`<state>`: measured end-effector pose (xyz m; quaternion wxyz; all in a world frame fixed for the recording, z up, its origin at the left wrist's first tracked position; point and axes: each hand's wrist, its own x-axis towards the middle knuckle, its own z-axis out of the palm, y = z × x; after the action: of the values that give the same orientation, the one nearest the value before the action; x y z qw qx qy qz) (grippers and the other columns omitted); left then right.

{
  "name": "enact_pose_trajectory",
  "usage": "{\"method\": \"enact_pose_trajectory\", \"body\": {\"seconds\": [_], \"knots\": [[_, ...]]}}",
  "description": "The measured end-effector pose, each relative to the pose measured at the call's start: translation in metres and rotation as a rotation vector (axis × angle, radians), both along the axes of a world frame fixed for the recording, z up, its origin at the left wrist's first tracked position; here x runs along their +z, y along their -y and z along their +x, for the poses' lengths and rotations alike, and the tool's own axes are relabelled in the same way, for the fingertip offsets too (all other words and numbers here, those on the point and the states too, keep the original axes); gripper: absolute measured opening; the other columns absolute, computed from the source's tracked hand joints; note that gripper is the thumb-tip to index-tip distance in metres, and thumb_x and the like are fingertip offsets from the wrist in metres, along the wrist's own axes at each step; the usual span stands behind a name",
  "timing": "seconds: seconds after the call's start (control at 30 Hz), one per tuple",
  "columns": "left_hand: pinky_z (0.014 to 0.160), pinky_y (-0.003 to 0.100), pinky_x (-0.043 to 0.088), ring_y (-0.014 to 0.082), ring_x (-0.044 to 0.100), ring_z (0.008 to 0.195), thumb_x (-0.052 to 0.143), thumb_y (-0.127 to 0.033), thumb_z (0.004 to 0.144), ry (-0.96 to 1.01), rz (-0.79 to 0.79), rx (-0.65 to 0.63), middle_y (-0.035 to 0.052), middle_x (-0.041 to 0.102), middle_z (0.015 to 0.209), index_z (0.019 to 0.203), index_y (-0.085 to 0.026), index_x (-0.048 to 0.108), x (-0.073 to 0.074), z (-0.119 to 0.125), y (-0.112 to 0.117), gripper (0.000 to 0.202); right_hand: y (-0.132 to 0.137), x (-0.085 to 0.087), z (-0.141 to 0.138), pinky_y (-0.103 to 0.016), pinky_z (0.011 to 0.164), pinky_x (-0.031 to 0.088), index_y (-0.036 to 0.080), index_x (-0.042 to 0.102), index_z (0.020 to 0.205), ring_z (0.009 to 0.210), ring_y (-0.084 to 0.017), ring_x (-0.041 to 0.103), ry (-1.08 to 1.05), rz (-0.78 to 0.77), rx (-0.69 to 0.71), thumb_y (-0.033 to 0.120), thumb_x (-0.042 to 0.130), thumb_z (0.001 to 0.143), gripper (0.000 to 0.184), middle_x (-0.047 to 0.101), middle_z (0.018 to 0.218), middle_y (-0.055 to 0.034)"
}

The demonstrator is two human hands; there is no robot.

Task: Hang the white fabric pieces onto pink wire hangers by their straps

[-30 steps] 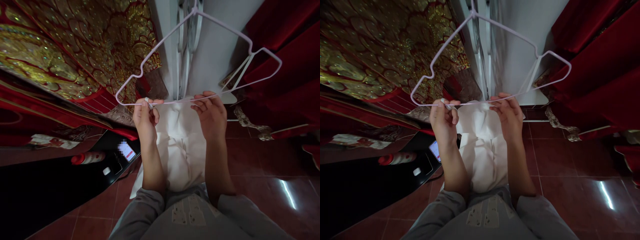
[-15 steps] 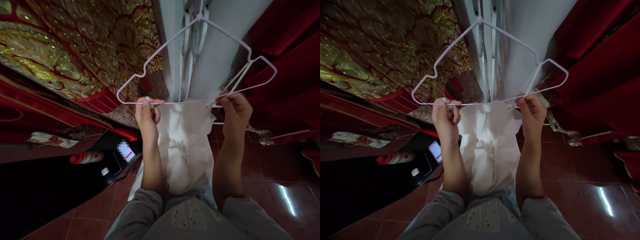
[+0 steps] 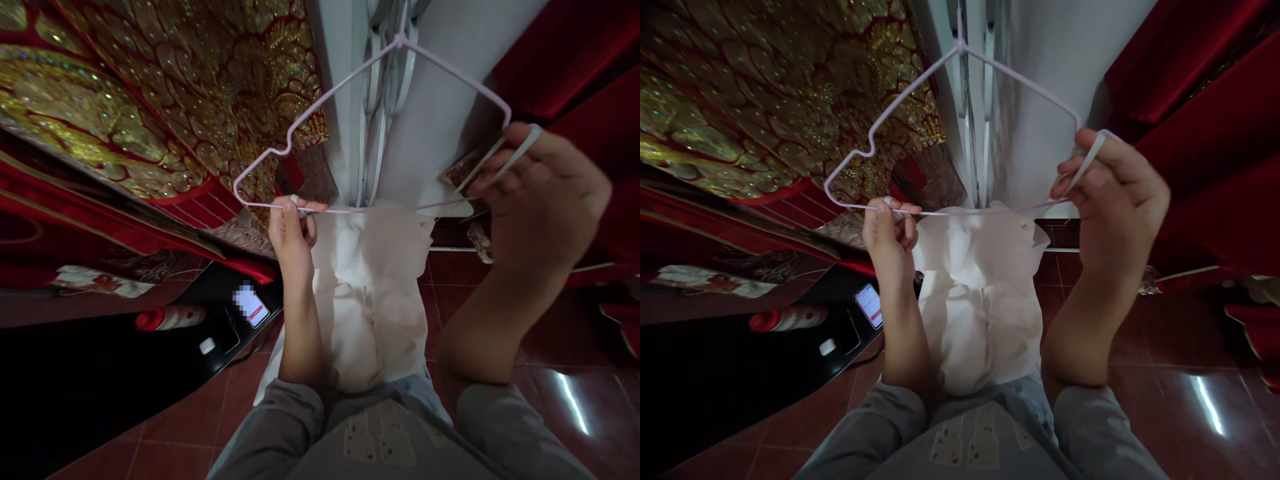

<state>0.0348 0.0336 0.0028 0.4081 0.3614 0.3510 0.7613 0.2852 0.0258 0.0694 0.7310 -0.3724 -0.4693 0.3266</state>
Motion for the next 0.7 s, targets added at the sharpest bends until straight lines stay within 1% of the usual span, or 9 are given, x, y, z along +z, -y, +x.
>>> {"method": "enact_pose_trajectory", "body": {"seconds": [0.07, 0.17, 0.23, 0.3, 0.37, 0.43, 0.5, 0.57, 0.7], "knots": [[0.039, 0.027, 0.012, 0.0057, 0.026, 0.039, 0.074, -0.052, 0.107, -0.008, 0.014, -0.013, 0.0041, 0.081, 0.081, 0.087, -0.021, 0.060, -0.002, -0.001, 0.000, 0.040, -0.007, 0.008, 0.008, -0.026, 0.075, 0.061, 0.024, 0.091, 0.108, 0.081, -0.009, 0.074, -0.059, 0.024, 0.048, 0.016, 0.061, 0.088, 0.036, 0.082, 0.103, -0.0034], [0.040, 0.027, 0.013, 0.0055, 0.027, 0.039, 0.078, -0.057, 0.103, -0.013, 0.032, -0.013, 0.0052, 0.083, 0.083, 0.090, -0.021, 0.062, -0.004, -0.002, 0.002, 0.042, -0.015, 0.014, 0.020, -0.024, 0.087, 0.062, 0.029, 0.091, 0.102, 0.091, -0.006, 0.078, -0.209, -0.024, -0.024, 0.011, 0.032, 0.100, 0.062, 0.082, 0.122, 0.0029], [0.040, 0.026, 0.013, 0.0053, 0.026, 0.040, 0.079, -0.056, 0.103, -0.001, 0.058, -0.027, 0.0053, 0.083, 0.084, 0.090, -0.021, 0.063, -0.005, -0.002, 0.003, 0.041, -0.016, 0.011, 0.026, -0.020, 0.081, 0.061, 0.028, 0.090, 0.091, 0.085, -0.004, 0.076, -0.342, -0.073, -0.159, 0.015, 0.022, 0.106, 0.071, 0.082, 0.115, 0.0027], [0.040, 0.024, 0.013, 0.0048, 0.026, 0.039, 0.078, -0.055, 0.104, 0.015, 0.088, -0.046, 0.0054, 0.084, 0.084, 0.091, -0.020, 0.064, -0.004, -0.001, 0.003, 0.040, -0.012, 0.001, 0.029, -0.017, 0.071, 0.058, 0.025, 0.087, 0.080, 0.075, -0.003, 0.072, -0.460, -0.110, -0.302, 0.021, 0.024, 0.108, 0.069, 0.080, 0.101, -0.0011], [0.040, 0.023, 0.013, 0.0044, 0.025, 0.039, 0.077, -0.054, 0.104, 0.027, 0.094, -0.055, 0.0052, 0.084, 0.084, 0.091, -0.020, 0.064, -0.005, 0.001, 0.004, 0.039, -0.005, -0.017, 0.029, -0.017, 0.065, 0.054, 0.022, 0.082, 0.072, 0.067, -0.004, 0.066, -0.525, -0.129, -0.427, 0.024, 0.027, 0.106, 0.065, 0.074, 0.083, -0.0035], [0.039, 0.023, 0.013, 0.0043, 0.026, 0.039, 0.077, -0.053, 0.104, 0.032, 0.083, -0.054, 0.0050, 0.083, 0.085, 0.091, -0.020, 0.065, -0.006, 0.004, 0.004, 0.038, 0.005, -0.039, 0.023, -0.020, 0.066, 0.055, 0.020, 0.078, 0.072, 0.065, -0.006, 0.065, -0.522, -0.161, -0.484, 0.022, 0.034, 0.101, 0.053, 0.068, 0.076, -0.0043], [0.039, 0.023, 0.013, 0.0046, 0.027, 0.039, 0.077, -0.053, 0.104, 0.031, 0.060, -0.044, 0.0049, 0.083, 0.086, 0.092, -0.020, 0.064, -0.008, 0.007, 0.004, 0.037, 0.015, -0.058, 0.011, -0.024, 0.068, 0.058, 0.017, 0.077, 0.076, 0.067, -0.009, 0.068, -0.474, -0.231, -0.446, 0.019, 0.048, 0.090, 0.032, 0.069, 0.075, -0.0050], [0.039, 0.023, 0.013, 0.0047, 0.027, 0.039, 0.078, -0.053, 0.103, 0.035, 0.053, -0.033, 0.0049, 0.083, 0.086, 0.092, -0.020, 0.064, -0.009, 0.011, 0.005, 0.037, 0.022, -0.068, -0.005, -0.028, 0.073, 0.061, 0.016, 0.079, 0.087, 0.071, -0.012, 0.071, -0.389, -0.304, -0.302, 0.018, 0.061, 0.083, 0.019, 0.073, 0.081, -0.0062], [0.039, 0.023, 0.014, 0.0047, 0.028, 0.039, 0.079, -0.051, 0.103, 0.069, 0.055, -0.040, 0.0045, 0.084, 0.086, 0.092, -0.021, 0.064, -0.008, 0.020, 0.009, 0.036, 0.025, -0.063, -0.039, -0.032, 0.079, 0.064, 0.018, 0.081, 0.100, 0.080, -0.015, 0.075, -0.257, -0.326, -0.006, 0.035, 0.079, 0.085, 0.022, 0.080, 0.102, -0.0091]]}}
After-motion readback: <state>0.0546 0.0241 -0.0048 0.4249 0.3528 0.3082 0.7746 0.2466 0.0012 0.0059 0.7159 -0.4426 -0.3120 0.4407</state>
